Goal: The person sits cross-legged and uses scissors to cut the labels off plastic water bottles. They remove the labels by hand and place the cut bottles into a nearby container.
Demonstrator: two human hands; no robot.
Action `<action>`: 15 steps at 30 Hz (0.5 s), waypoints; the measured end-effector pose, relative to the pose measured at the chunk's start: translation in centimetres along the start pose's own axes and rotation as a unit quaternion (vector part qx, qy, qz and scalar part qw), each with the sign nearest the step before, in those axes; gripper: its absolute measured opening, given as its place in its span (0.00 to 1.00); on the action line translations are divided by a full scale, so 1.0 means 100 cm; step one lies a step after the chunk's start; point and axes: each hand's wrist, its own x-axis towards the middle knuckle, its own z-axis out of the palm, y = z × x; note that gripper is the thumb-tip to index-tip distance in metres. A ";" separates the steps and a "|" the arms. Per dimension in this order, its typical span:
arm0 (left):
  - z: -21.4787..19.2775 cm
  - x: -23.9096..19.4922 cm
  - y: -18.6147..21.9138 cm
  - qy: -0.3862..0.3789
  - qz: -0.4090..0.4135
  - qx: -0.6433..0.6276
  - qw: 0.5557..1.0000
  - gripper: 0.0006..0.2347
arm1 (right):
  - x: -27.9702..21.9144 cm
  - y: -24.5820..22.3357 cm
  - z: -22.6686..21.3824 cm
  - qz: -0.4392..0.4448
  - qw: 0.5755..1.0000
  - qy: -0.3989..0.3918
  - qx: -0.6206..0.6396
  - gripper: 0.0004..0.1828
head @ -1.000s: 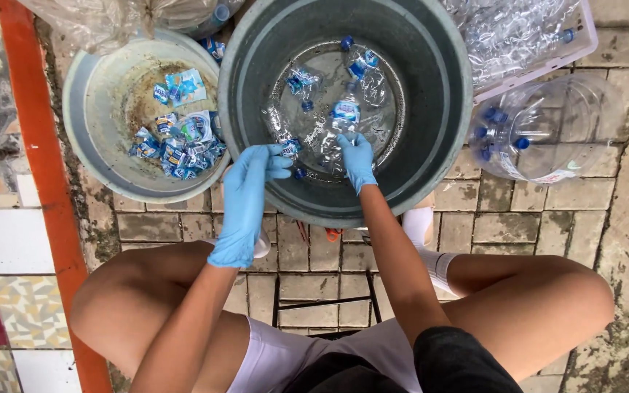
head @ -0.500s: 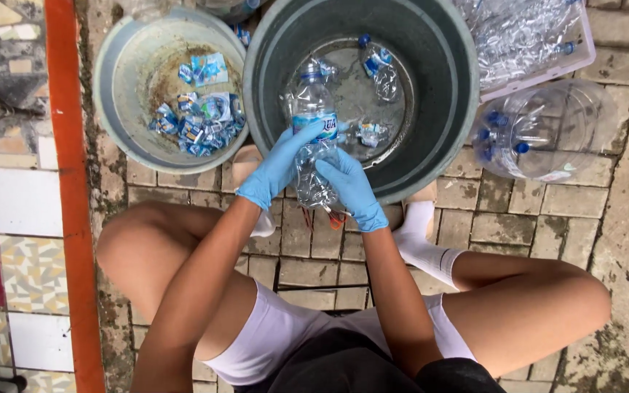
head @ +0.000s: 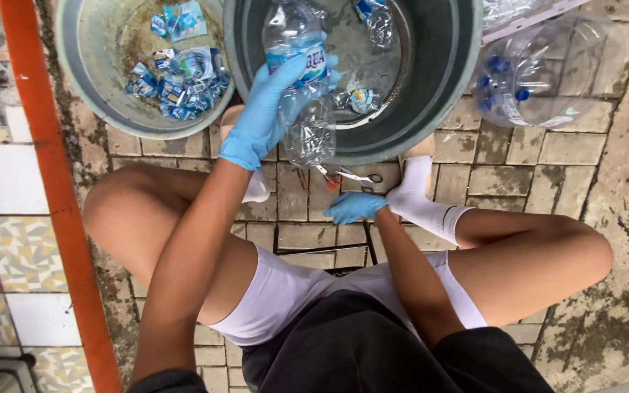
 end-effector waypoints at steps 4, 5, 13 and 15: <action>0.005 -0.004 0.001 -0.004 -0.014 -0.007 1.000 0.23 | 0.164 0.153 -0.043 -0.022 0.759 0.391 -0.521 0.21; 0.007 -0.005 0.005 -0.006 -0.018 -0.003 1.000 0.22 | 0.136 0.134 -0.034 0.011 0.777 0.484 -0.402 0.15; 0.013 -0.016 0.018 0.041 -0.051 0.029 0.997 0.22 | 0.124 0.132 -0.055 0.024 0.681 0.634 -0.366 0.09; 0.015 -0.019 0.021 0.074 -0.042 0.039 0.996 0.20 | 0.131 0.136 -0.059 -0.005 0.657 0.631 -0.412 0.07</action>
